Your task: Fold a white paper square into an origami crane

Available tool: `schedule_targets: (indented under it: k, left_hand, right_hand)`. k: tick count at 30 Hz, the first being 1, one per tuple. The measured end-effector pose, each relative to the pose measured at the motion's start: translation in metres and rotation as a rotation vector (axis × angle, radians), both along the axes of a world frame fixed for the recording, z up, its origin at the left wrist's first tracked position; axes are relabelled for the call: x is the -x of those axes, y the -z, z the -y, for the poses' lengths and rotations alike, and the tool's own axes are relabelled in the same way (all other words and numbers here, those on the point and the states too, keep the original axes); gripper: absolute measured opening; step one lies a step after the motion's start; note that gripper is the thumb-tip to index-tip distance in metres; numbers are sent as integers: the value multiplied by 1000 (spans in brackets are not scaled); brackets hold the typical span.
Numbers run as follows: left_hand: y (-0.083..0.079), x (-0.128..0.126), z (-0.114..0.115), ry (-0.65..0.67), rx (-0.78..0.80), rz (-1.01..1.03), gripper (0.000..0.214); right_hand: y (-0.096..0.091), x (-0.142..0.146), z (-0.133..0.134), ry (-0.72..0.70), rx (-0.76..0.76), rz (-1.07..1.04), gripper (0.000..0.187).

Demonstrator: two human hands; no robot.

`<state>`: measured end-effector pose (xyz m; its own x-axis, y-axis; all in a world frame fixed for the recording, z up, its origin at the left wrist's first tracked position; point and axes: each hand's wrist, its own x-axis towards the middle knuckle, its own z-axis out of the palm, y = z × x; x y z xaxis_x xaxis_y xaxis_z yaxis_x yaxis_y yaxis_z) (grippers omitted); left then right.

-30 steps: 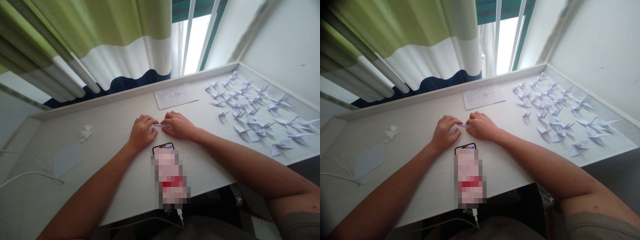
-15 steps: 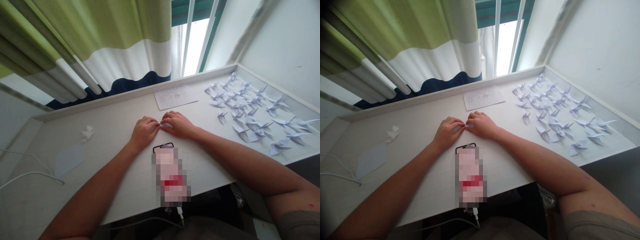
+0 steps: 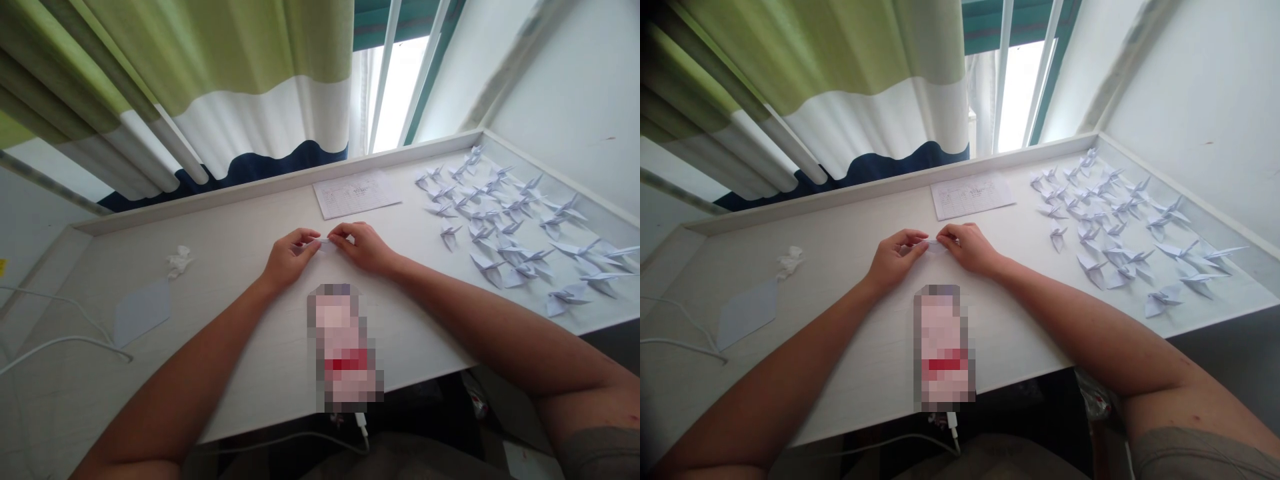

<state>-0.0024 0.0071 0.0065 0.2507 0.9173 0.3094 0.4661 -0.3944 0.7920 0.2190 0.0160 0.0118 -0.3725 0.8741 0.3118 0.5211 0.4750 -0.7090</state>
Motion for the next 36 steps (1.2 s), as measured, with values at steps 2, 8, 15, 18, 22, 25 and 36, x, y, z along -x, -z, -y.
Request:
schedule_targets:
  k: [2,8,15,18,22,25,36]
  left_hand:
    - [0,0,-2,-4,52,39,18]
    - [1,-1,-1,-9,16,-121,10]
    - [0,-3,-2,-58,-41,-286,8]
    - [1,-3,-3,-66,-27,-292,6]
    - [-1,-3,0,-39,-90,-312,5]
    - [-5,-1,3,77,-159,-356,6]
    - [-3,3,-3,177,-188,-402,18]
  right_hand:
    - [1,-1,-1,-5,-1,10,22]
    - [8,-5,-5,-9,-62,107,11]
    - [5,-11,-3,-213,-167,213,22]
    - [1,-15,-3,-313,-163,252,22]
    - [1,-18,-8,-338,-110,238,21]
    - [3,-18,-11,-333,-105,220,21]
    - [5,-19,-15,-359,-98,148,21]
